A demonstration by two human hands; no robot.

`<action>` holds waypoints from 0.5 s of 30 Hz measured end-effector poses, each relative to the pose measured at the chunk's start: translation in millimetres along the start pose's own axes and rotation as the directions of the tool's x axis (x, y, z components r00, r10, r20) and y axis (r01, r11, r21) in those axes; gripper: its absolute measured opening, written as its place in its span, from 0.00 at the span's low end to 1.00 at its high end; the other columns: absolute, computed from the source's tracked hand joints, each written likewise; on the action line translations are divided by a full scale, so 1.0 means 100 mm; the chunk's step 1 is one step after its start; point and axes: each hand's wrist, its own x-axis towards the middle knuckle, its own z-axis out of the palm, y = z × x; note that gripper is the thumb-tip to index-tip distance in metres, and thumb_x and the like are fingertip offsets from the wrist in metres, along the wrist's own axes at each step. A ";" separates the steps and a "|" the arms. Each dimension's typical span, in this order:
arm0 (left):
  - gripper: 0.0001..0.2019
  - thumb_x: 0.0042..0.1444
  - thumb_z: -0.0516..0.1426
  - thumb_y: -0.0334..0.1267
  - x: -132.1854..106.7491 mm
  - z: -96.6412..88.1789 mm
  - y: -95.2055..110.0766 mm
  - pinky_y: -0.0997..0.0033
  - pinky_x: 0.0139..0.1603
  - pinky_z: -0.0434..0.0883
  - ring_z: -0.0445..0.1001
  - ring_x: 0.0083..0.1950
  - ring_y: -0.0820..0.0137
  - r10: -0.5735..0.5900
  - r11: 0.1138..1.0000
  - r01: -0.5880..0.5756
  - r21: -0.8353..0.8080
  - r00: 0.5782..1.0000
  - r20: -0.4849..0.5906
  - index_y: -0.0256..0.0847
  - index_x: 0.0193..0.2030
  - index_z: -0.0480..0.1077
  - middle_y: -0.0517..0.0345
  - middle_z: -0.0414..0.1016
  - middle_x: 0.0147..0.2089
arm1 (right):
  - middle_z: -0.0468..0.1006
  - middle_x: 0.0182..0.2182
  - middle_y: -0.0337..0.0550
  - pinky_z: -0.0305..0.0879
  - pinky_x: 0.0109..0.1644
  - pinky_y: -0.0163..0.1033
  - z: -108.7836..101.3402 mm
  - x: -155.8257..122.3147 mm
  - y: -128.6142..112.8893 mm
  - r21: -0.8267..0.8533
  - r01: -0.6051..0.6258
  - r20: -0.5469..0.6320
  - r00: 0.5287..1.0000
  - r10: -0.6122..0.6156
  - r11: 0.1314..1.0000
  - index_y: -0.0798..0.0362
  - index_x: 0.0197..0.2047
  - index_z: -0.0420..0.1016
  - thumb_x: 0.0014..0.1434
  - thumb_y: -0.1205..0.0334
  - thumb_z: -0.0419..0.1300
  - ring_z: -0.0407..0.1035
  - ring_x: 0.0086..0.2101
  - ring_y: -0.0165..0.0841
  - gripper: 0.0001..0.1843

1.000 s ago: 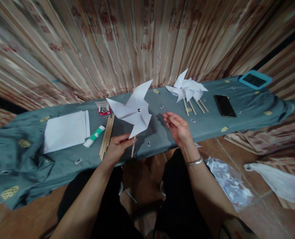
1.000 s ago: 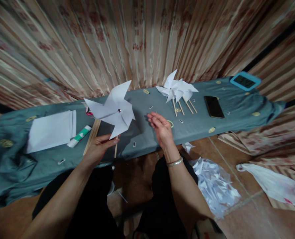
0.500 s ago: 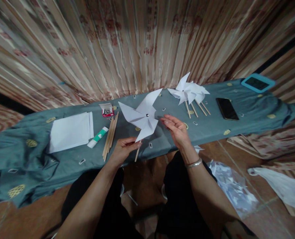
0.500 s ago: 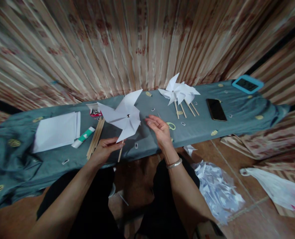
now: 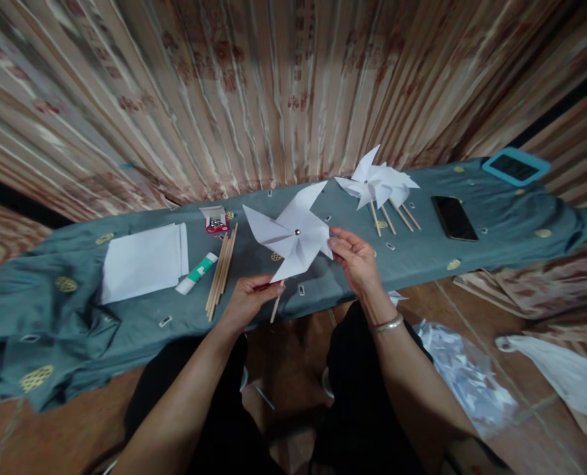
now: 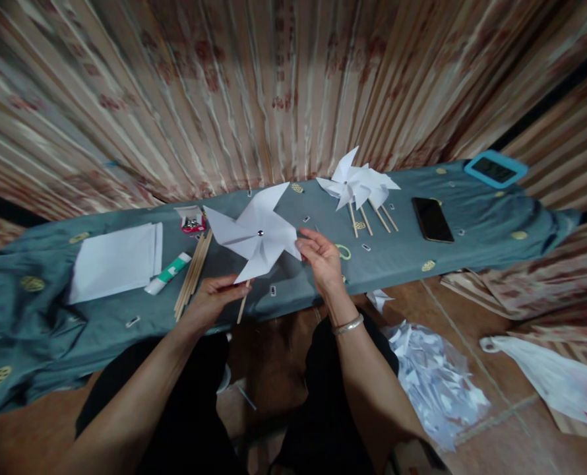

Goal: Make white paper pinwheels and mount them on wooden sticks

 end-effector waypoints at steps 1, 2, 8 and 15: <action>0.15 0.35 0.70 0.43 0.00 0.00 -0.01 0.67 0.43 0.71 0.77 0.36 0.66 0.004 1.000 -0.004 0.003 1.000 -0.011 0.41 0.33 0.82 0.56 0.82 0.33 | 0.80 0.26 0.35 0.62 0.29 0.34 0.00 -0.01 -0.01 0.003 -0.009 -0.004 1.000 0.009 1.000 0.50 0.39 0.79 0.35 0.54 0.75 0.67 0.24 0.26 0.25; 0.15 0.35 0.70 0.43 0.00 0.00 -0.01 0.67 0.43 0.71 0.77 0.36 0.66 0.009 1.000 -0.009 0.003 1.000 -0.025 0.41 0.33 0.82 0.56 0.82 0.33 | 0.79 0.25 0.35 0.62 0.28 0.33 0.01 -0.02 -0.02 0.007 -0.018 -0.006 1.000 0.018 1.000 0.50 0.39 0.79 0.34 0.55 0.75 0.66 0.23 0.26 0.25; 0.17 0.33 0.71 0.43 0.02 0.01 -0.04 0.64 0.46 0.73 0.78 0.37 0.65 0.033 0.999 -0.033 0.000 0.995 -0.094 0.42 0.33 0.81 0.55 0.83 0.34 | 0.79 0.23 0.33 0.65 0.29 0.32 0.05 -0.06 -0.04 0.030 -0.069 -0.016 0.997 0.069 0.997 0.51 0.37 0.79 0.31 0.57 0.75 0.68 0.24 0.25 0.25; 0.17 0.32 0.71 0.44 0.03 0.03 -0.01 0.63 0.48 0.74 0.79 0.38 0.65 0.074 0.997 -0.079 -0.023 0.986 -0.151 0.42 0.33 0.81 0.55 0.83 0.36 | 0.80 0.23 0.33 0.65 0.27 0.30 0.14 -0.18 -0.06 0.042 -0.153 0.035 0.988 0.152 0.987 0.51 0.38 0.78 0.30 0.57 0.76 0.68 0.22 0.24 0.27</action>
